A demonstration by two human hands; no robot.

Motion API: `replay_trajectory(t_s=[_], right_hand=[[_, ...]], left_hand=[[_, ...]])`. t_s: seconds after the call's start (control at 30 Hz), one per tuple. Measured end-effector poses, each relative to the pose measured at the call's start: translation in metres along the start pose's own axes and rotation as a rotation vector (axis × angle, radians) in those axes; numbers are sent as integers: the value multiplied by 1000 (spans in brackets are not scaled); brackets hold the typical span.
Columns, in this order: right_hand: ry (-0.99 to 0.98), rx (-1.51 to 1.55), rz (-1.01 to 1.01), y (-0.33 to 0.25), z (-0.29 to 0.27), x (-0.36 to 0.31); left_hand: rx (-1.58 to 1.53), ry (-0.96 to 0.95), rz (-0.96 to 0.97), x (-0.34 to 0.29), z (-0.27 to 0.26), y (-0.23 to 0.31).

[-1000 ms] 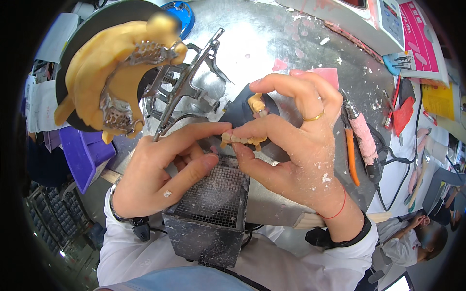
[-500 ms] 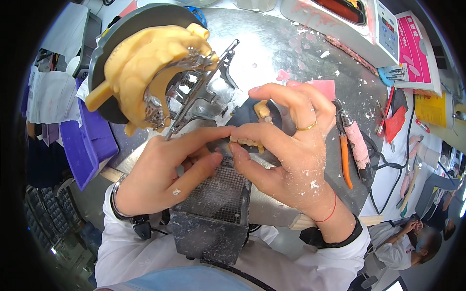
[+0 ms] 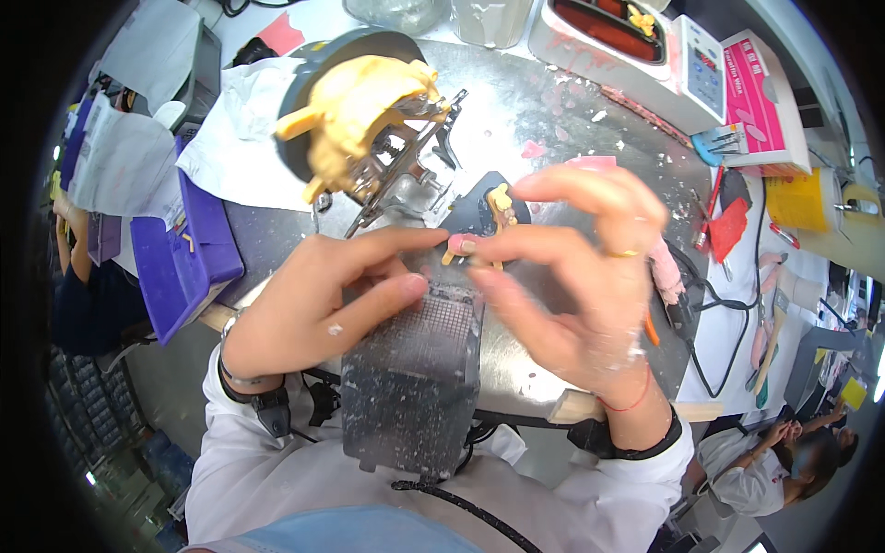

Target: The recorder is working on a dental cast model, adjusting and fitting components using lab tools.

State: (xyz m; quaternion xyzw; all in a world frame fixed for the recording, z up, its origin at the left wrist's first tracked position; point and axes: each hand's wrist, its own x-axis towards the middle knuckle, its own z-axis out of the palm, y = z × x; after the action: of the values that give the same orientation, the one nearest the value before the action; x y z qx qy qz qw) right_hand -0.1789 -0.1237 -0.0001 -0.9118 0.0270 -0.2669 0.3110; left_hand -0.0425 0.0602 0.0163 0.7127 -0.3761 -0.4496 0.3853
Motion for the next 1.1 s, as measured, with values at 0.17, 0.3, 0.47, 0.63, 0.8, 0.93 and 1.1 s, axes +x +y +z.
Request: replay_trajectory(t_s=[0.17,0.3,0.47,0.63,0.8,0.93,1.1], right_hand=[[164,-1,27,-31,-38,-37],[18,-96,-166,-84,-42,-72],[189,-208,-439,-118,-20,-99],[276,-311,-557,-130,-8,-114],[-69,-55,-374,-120,-17,-101],[280,-407,139,-18,-33,-69],[82,-606,319,55,-39,-71]], left_hand=[[-382,282,171,-47,11,10],[-76,245,526,-97,32,12],[-337,148,548,-116,77,8],[-632,100,428,-133,94,-3],[-810,117,395,-145,106,-22],[-651,336,512,-143,115,-30],[-569,461,650,-147,121,-35]])
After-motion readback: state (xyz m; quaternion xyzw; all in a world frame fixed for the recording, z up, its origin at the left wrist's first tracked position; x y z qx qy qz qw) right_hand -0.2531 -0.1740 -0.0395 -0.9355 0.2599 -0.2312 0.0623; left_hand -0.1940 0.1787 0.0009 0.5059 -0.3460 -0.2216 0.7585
